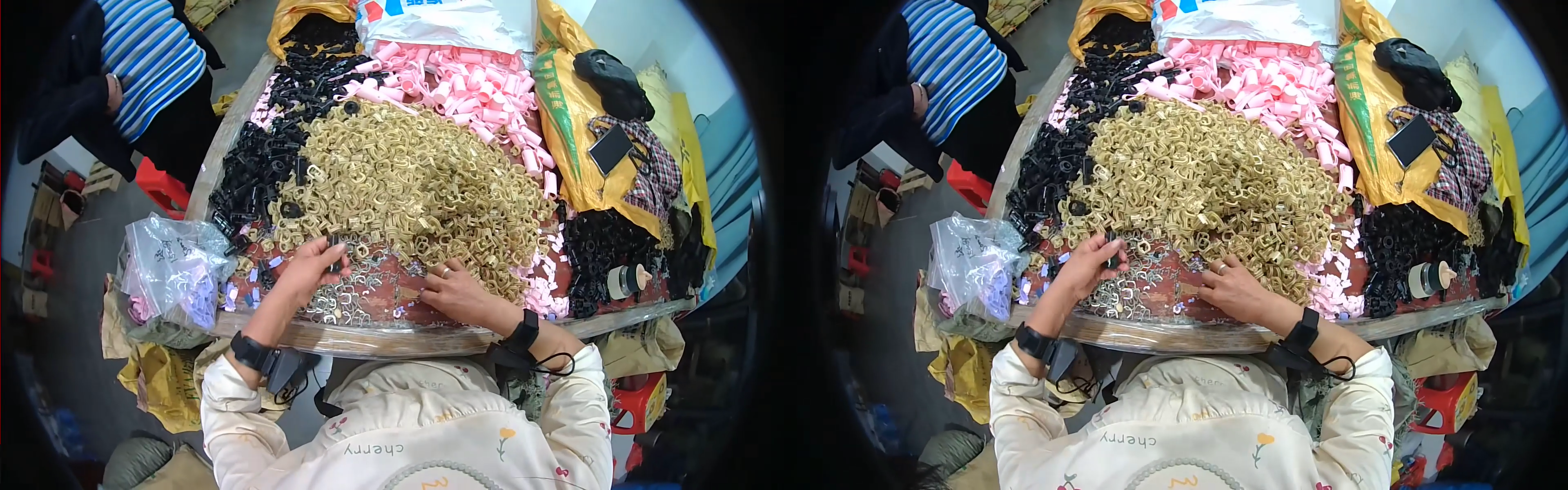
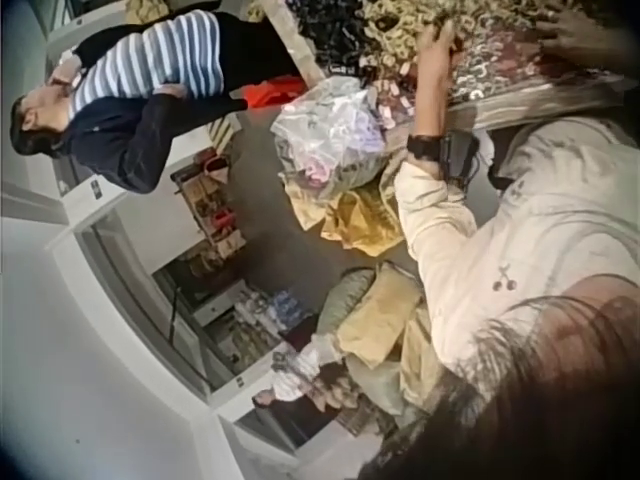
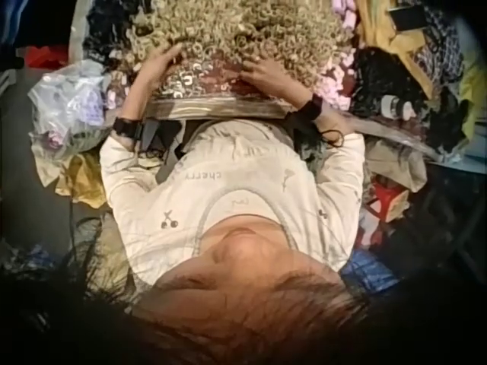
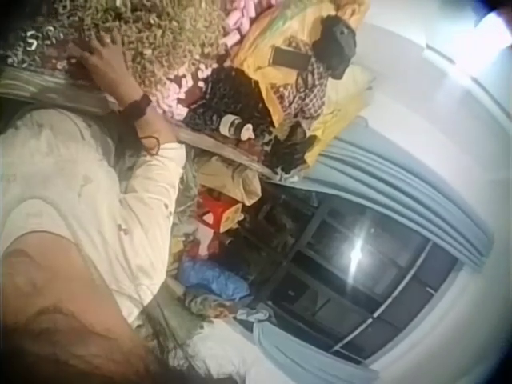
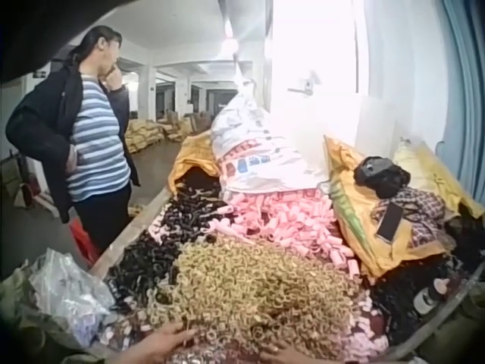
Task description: The person assembles components by hand by inserting a black plastic part into a pink plastic sleeve and then pressing a small metal clip onto the assembly. After completing the assembly, they place the finished item into a green bag.
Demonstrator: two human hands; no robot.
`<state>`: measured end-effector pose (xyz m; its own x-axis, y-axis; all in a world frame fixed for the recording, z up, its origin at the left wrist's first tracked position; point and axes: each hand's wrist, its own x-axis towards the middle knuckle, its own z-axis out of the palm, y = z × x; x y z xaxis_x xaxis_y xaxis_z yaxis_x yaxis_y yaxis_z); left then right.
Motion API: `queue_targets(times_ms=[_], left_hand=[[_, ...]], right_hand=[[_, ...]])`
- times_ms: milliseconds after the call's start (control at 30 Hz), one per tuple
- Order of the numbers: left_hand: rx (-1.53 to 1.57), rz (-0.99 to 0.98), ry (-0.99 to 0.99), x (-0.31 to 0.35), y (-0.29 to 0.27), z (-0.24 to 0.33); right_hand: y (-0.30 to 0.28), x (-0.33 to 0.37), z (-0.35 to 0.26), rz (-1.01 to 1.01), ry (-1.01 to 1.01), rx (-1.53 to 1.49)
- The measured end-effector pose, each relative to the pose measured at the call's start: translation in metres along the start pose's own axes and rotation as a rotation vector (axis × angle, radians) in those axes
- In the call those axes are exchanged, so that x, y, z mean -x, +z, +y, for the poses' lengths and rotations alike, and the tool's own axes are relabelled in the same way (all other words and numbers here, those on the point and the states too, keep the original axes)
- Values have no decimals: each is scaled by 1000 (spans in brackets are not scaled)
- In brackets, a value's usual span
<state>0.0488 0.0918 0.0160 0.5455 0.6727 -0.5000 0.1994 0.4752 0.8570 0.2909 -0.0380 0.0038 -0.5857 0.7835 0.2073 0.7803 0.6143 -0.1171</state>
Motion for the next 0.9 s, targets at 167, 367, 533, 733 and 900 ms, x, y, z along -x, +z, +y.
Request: queue_targets(times_ms=[167, 367, 533, 733, 900], left_hand=[[385, -205, -80, 18, -1, -29], [330, -282, -59, 14, 32, -30], [404, -373, -82, -1, 38, -40], [560, -299, -105, -11, 40, -46], [779, -411, -115, -7, 48, -41]], right_hand=[[8, -4, -3, -105, -51, 138], [-6, -9, -10, -37, 24, -39], [8, -5, -16, -179, 48, 12], [20, -6, -9, -195, 75, 69], [-7, -16, -11, -21, 189, -347]])
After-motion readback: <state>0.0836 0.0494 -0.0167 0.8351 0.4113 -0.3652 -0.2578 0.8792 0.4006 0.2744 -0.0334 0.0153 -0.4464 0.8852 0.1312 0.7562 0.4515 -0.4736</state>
